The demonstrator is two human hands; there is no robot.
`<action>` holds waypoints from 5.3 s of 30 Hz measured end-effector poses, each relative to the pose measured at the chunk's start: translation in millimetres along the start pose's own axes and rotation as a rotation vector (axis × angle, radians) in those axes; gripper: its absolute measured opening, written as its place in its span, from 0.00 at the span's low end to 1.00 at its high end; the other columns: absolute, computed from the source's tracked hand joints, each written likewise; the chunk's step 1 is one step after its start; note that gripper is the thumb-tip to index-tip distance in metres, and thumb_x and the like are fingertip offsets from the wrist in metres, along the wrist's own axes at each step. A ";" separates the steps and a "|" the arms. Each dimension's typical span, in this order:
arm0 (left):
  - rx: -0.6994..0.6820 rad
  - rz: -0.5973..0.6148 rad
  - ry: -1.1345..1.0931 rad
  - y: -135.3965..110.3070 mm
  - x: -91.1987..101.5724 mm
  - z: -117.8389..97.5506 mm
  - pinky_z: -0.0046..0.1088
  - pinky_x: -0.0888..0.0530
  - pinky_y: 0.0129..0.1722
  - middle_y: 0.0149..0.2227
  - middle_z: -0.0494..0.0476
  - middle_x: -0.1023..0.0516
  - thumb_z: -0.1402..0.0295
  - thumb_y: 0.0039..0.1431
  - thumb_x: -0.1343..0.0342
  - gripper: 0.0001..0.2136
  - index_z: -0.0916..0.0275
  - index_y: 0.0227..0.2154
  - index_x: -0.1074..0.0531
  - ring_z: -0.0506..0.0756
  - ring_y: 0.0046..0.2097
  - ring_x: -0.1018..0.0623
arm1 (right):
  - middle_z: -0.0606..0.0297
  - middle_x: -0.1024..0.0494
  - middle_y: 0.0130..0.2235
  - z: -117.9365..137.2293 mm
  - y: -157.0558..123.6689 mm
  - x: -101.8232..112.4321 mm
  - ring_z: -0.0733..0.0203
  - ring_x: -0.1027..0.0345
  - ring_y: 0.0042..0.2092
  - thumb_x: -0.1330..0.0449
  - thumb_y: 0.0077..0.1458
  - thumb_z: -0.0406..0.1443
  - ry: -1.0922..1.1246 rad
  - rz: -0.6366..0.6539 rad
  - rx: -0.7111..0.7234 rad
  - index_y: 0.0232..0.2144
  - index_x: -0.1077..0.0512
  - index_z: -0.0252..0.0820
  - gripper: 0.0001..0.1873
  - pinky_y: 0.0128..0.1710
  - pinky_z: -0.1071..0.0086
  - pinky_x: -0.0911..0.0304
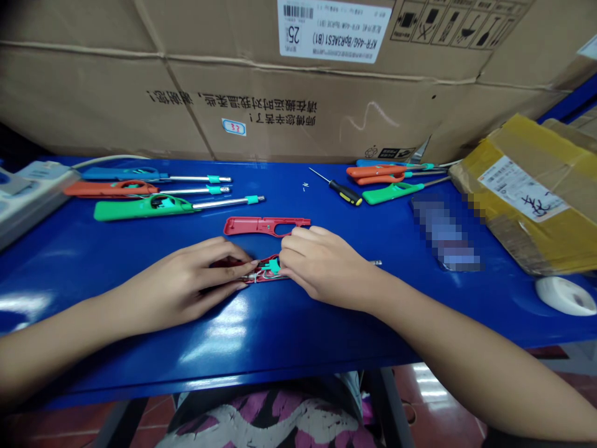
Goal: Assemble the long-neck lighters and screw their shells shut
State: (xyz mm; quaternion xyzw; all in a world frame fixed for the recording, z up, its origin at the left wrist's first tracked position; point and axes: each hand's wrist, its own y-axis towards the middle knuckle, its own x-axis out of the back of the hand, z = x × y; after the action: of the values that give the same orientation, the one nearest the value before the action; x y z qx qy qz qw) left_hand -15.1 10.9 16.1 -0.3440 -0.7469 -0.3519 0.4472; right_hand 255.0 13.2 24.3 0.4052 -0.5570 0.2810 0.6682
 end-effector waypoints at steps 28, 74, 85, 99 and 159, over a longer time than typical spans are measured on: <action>-0.002 0.084 0.182 0.5 -2.6 -7.4 0.39 0.25 0.43 0.45 0.61 0.28 0.70 0.72 0.54 0.15 0.56 0.58 0.32 0.59 0.44 0.27 | 0.64 0.25 0.33 2.9 -1.8 5.3 0.59 0.38 0.37 0.45 0.67 0.35 -0.078 0.003 0.047 0.31 0.26 0.38 0.13 0.38 0.63 0.51; 0.030 0.077 0.128 -1.3 -2.8 -4.6 0.40 0.26 0.45 0.45 0.62 0.28 0.70 0.71 0.53 0.24 0.60 0.68 0.44 0.58 0.44 0.28 | 0.64 0.24 0.39 -16.5 -6.0 9.4 0.62 0.34 0.38 0.38 0.60 0.40 0.609 0.125 -0.458 0.41 0.27 0.41 0.10 0.39 0.68 0.38; 0.075 -0.009 -0.117 2.1 -3.3 3.5 0.37 0.26 0.51 0.47 0.62 0.27 0.71 0.70 0.49 0.17 0.62 0.59 0.29 0.56 0.48 0.27 | 0.67 0.24 0.30 -32.5 -11.0 19.3 0.64 0.36 0.31 0.38 0.58 0.40 0.631 0.321 -0.503 0.31 0.23 0.42 0.08 0.30 0.70 0.42; -0.025 -0.069 0.143 2.2 -1.5 -1.2 0.40 0.25 0.49 0.55 0.63 0.27 0.72 0.67 0.47 0.19 0.56 0.59 0.30 0.60 0.52 0.25 | 0.62 0.23 0.42 -14.1 -5.9 16.4 0.59 0.32 0.45 0.36 0.60 0.37 0.469 0.028 -0.196 0.38 0.27 0.42 0.06 0.48 0.64 0.38; 0.123 -0.026 -0.325 0.5 15.4 31.1 0.31 0.25 0.48 0.42 0.53 0.20 0.67 0.65 0.41 0.10 0.54 0.47 0.21 0.53 0.44 0.22 | 0.64 0.21 0.36 -38.3 -9.5 17.8 0.62 0.32 0.37 0.36 0.57 0.45 0.727 0.277 -0.482 0.31 0.24 0.41 0.13 0.38 0.68 0.40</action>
State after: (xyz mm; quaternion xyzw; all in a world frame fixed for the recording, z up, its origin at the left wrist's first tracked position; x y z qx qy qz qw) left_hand -33.6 40.1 19.3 -0.3589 -0.8338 -0.2511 0.3362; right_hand 286.6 39.7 37.5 0.0349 -0.3848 0.3540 0.8517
